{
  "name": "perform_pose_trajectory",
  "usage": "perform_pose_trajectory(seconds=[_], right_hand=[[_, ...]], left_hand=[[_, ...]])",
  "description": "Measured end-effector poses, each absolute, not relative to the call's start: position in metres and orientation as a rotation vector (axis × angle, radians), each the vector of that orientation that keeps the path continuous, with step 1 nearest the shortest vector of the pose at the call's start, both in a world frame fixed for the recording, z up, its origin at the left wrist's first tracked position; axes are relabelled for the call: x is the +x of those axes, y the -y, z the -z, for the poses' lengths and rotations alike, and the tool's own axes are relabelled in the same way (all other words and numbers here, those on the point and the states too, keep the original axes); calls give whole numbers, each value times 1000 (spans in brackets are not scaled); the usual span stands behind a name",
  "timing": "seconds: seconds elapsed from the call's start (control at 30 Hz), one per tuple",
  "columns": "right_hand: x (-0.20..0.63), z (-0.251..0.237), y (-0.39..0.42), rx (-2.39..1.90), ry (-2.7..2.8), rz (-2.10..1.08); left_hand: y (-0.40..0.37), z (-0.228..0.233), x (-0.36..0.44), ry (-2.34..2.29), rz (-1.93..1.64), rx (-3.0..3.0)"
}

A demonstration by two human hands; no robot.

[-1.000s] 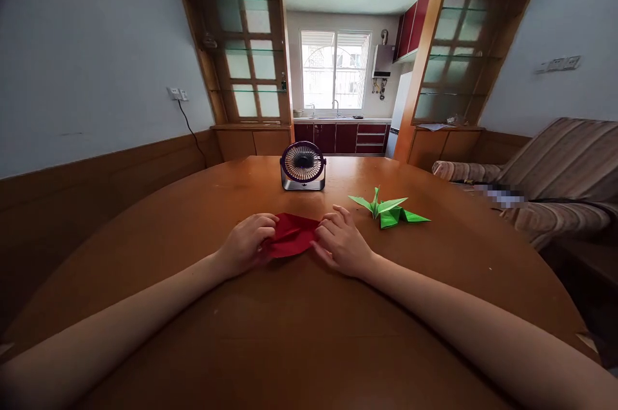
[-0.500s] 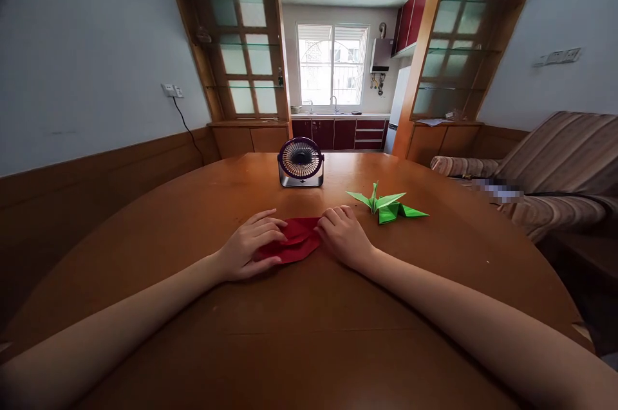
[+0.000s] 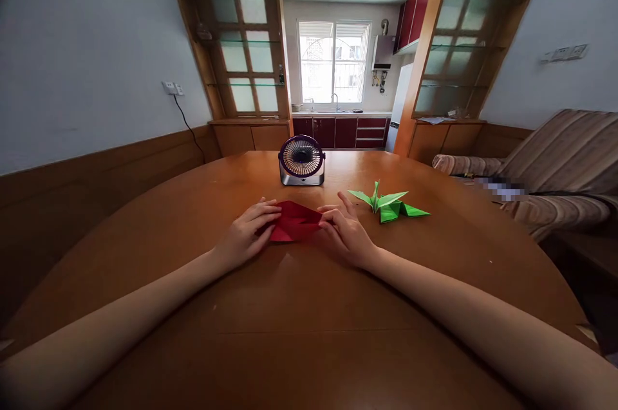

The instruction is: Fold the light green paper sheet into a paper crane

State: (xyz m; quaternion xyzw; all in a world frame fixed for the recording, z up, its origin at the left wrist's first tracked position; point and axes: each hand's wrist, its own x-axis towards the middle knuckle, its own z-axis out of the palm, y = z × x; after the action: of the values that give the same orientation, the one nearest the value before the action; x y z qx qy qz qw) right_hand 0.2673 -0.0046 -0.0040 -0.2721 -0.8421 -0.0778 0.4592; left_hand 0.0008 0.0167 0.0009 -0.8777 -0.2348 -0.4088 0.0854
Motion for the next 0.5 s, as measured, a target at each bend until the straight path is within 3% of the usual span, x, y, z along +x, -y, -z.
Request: perform_pose_trajectory(seconds=[0.33,0.5], right_hand=[[272,10,3,-825,1987,121],[270,2,12,-827,2190,-13]], left_hand=[[-17,-7,-8,831,1177,-2548],[-15,-12,-10,494,1159,-2603]])
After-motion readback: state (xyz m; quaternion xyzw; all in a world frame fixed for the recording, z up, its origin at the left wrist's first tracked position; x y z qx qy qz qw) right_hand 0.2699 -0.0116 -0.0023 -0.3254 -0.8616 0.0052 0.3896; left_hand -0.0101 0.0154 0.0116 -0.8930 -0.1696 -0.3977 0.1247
